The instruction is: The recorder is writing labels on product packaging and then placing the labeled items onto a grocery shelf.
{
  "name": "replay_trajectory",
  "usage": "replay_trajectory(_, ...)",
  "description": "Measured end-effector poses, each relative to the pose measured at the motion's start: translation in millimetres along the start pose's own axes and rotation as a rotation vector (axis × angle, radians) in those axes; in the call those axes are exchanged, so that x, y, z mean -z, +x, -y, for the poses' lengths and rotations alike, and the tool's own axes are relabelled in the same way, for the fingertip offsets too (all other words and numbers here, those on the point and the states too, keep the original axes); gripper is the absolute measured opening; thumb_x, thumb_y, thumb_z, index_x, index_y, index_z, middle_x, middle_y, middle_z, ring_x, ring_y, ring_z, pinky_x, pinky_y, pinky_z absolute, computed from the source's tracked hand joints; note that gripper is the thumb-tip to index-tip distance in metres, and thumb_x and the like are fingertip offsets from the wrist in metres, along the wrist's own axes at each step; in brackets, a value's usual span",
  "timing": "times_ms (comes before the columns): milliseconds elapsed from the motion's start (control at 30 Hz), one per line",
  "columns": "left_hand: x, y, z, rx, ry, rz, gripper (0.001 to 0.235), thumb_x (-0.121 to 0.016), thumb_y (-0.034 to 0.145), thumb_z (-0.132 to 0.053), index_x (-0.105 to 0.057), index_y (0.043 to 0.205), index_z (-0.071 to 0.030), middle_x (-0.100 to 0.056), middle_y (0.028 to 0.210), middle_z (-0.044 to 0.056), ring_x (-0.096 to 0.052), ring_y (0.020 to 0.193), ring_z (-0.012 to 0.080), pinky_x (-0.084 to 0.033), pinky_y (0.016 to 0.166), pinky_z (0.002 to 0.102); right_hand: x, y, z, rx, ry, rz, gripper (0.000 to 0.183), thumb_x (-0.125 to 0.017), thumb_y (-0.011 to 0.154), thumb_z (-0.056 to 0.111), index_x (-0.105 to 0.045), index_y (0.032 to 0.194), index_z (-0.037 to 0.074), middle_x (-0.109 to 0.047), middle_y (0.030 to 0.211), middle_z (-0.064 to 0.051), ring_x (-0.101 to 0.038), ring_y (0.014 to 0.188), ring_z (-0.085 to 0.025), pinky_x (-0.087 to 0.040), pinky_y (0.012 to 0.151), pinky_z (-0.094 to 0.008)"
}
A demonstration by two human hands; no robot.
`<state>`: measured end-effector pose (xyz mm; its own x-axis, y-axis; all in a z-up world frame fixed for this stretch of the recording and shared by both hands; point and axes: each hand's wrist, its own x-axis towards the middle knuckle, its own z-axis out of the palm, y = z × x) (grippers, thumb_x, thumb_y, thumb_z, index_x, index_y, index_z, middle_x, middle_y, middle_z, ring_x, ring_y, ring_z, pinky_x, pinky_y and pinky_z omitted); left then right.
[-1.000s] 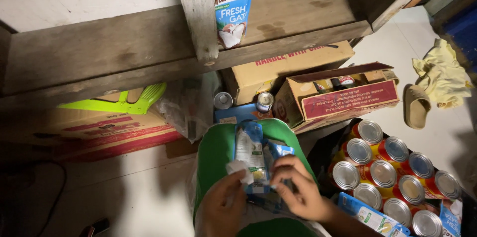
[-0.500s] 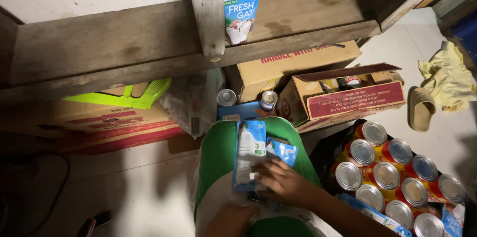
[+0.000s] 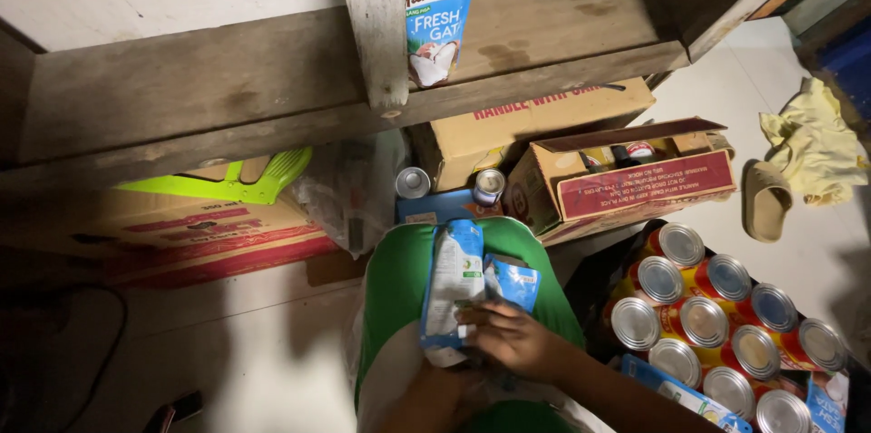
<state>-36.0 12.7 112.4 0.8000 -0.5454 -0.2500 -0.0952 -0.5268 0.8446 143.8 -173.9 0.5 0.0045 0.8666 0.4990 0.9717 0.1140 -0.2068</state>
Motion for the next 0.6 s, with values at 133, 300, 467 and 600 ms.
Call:
replay_trajectory(133,9.2,31.6,80.3,-0.050,0.046,0.026,0.061,-0.071,0.088,-0.016,-0.056,0.147,-0.017,-0.062,0.127,0.022,-0.056,0.124,0.0409,-0.041,0.109,0.047,-9.4,4.6,4.2,-0.362,0.364,-0.177,0.026,-0.074,0.088,0.000,-0.065,0.112,0.003,-0.071,0.123,-0.019,-0.070,0.116,-0.033,-0.055,0.098,-0.040)
replay_trajectory(300,11.9,45.6,110.7,0.106,-0.069,-0.144,0.045,-0.072,0.091,-0.021,-0.064,0.135,-0.016,-0.070,0.120,0.017,-0.064,0.115,0.0321,-0.048,0.103,0.041,-6.1,25.2,-9.6,-0.392,0.431,-0.521,0.050,-0.072,0.091,-0.006,-0.036,0.123,0.006,-0.074,0.116,-0.013,-0.073,0.107,-0.025,-0.053,0.096,-0.036)
replay_trajectory(467,36.7,36.3,109.9,0.221,-0.301,-0.681,0.023,-0.072,0.095,-0.023,-0.074,0.116,-0.013,-0.081,0.110,0.008,-0.076,0.103,0.0174,-0.059,0.092,0.033,29.4,60.8,-35.7,-0.755,0.825,-0.881,0.059,-0.067,0.089,-0.015,-0.030,0.128,0.009,-0.073,0.106,-0.019,-0.072,0.100,-0.022,-0.057,0.086,-0.033)
replay_trajectory(600,106.5,49.3,32.6,-0.301,-0.028,-1.145,0.046,-0.075,0.090,-0.012,-0.060,0.132,-0.005,-0.064,0.133,0.018,-0.061,0.126,0.0312,-0.046,0.106,0.040,66.2,86.0,-40.7,-0.785,0.891,-0.924,0.059,-0.068,0.089,-0.015,-0.031,0.128,0.010,-0.073,0.102,-0.016,-0.072,0.093,-0.020,-0.059,0.081,-0.032)
